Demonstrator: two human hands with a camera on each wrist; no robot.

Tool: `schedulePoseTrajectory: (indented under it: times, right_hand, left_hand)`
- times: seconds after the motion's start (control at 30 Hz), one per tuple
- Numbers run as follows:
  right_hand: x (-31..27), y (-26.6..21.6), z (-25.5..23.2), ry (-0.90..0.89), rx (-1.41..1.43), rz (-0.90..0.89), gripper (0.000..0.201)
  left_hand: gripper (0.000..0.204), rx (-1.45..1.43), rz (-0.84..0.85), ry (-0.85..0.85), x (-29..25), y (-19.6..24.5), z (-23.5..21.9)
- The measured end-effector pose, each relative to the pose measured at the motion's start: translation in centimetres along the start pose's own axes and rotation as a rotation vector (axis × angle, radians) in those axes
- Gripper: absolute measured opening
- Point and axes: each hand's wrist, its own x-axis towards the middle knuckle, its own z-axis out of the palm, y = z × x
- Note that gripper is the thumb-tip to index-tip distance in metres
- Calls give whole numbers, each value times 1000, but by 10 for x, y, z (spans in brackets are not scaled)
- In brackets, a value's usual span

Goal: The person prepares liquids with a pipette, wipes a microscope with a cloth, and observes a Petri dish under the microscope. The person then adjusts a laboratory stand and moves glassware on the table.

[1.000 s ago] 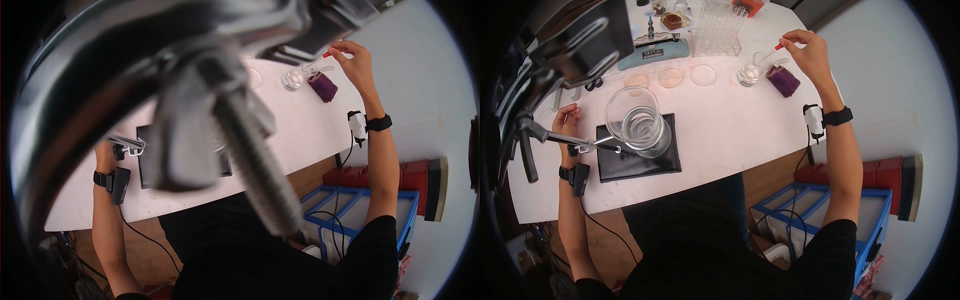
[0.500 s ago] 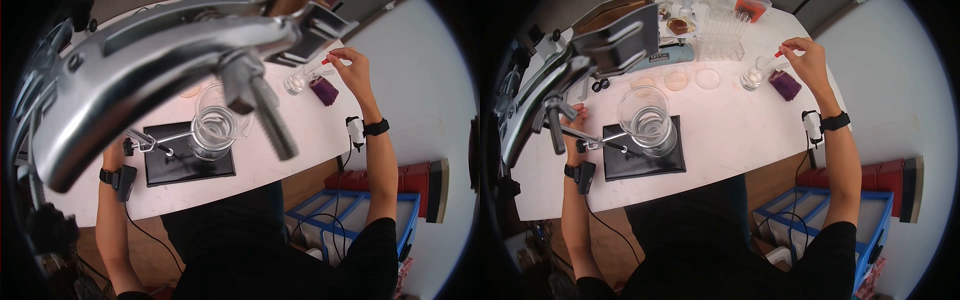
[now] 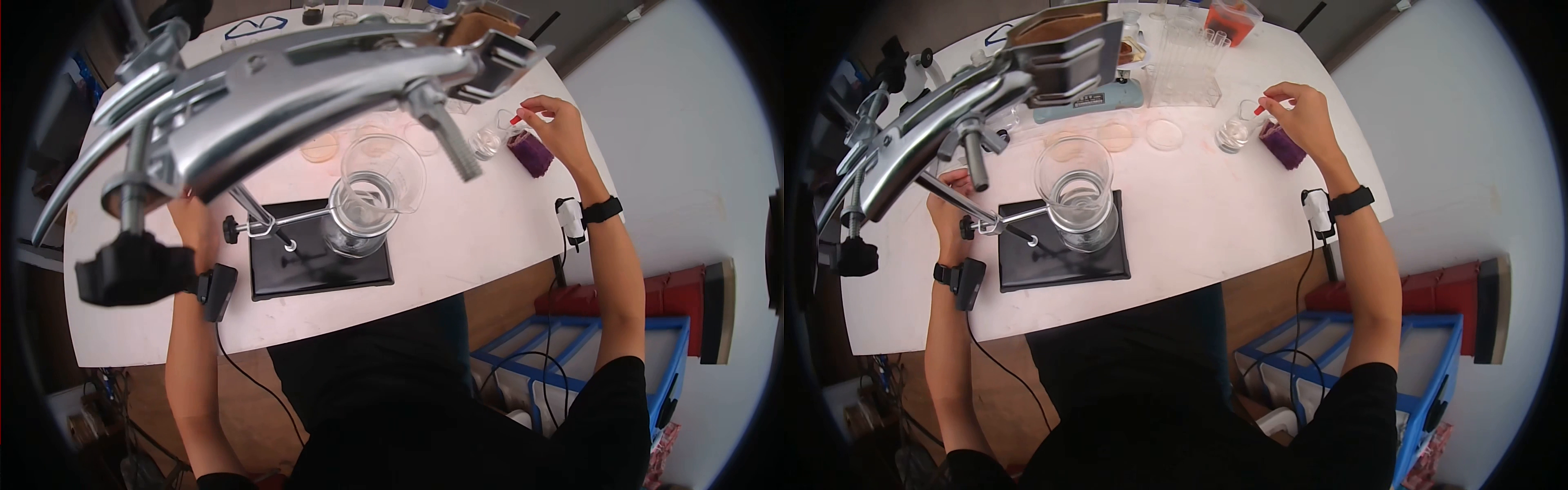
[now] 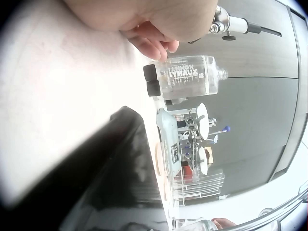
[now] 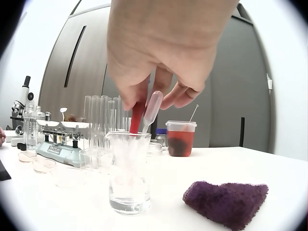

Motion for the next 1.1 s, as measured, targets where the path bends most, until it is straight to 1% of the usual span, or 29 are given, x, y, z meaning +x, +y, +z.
schedulePoseTrajectory:
  times: [0.03, 0.07, 0.1, 0.17, 0.2, 0.23, 0.27, 0.33, 0.37, 0.43, 0.5, 0.53, 0.6, 0.63, 0.7, 0.73, 0.77, 0.83, 0.87, 0.97, 1.0, 1.03, 1.1]
  right_hand:
    - [0, -2, 2, -15, 26, 29, 20]
    - [1, 2, 1, 10, 11, 13, 22]
    - [0, -1, 0, 69, 6, 1, 21]
    - [0, -19, -6, 186, 8, -8, 25]
    - [2, -37, -11, 185, 33, -11, 25]
    - [-5, -60, -14, 158, 173, 19, 30]
    - [-13, -82, -16, 130, 305, 48, 35]
    - [-31, -128, -6, 35, 689, -39, 48]
    - [-39, -157, -4, -45, 708, -30, 60]
    - [-46, -175, 14, -176, 918, -241, 90]
    - [-52, -189, 33, -223, 1087, -345, 100]
    - [-53, -198, 36, -217, 1094, -345, 100]
    - [-54, -210, 40, -292, 1023, -211, 102]
    - [-54, -210, 43, -289, 1022, -212, 102]
    - [-55, -209, 53, -294, 1075, -242, 97]
    - [-54, -211, 52, -278, 1056, -273, 88]
    - [-55, -212, 51, -276, 1054, -274, 88]
    - [-55, -215, 49, -328, 1081, -214, 80]
    - [-54, -217, 50, -320, 1110, -217, 75]
    - [-55, -218, 50, -308, 1110, -204, 76]
    - [-56, -216, 51, -315, 1104, -222, 82]
    - [-55, -217, 50, -304, 1095, -221, 82]
    - [-58, -217, 46, -304, 1095, -249, 91]
  left_hand:
    - [19, -71, -81, -29, 2, 2, -5]
    - [21, 39, -132, -75, -1, 27, 3]
    - [20, -59, -146, -82, -5, 44, 6]
    - [21, 37, -102, -116, 1, 56, 12]
    - [21, -43, -133, -90, 7, 58, 15]
    - [22, -128, -163, -60, 1, 58, 16]
    - [21, -85, -201, -9, -8, 66, 21]
    - [22, -84, -197, 9, -12, 59, 20]
    - [21, -93, -196, 7, -13, 56, 18]
    - [21, -70, -195, 2, -12, 53, 16]
    - [21, -51, -195, -2, -10, 51, 13]
    - [21, -55, -196, -18, -9, 49, 12]
    - [23, -56, -204, -31, -9, 50, 12]
    - [23, -58, -202, -32, -10, 50, 13]
    - [23, -76, -217, -16, -11, 55, 15]
    - [22, -82, -203, -9, -12, 57, 17]
    - [22, -84, -201, -10, -13, 60, 18]
    - [23, -27, -204, -1, -14, 64, 19]
    - [23, -69, -207, 15, -13, 64, 21]
    - [22, -38, -213, 2, -15, 68, 20]
    - [22, -43, -209, 5, -16, 72, 21]
    - [21, -33, -169, 20, -18, 76, 24]
    - [21, -17, -143, -26, -16, 71, 20]
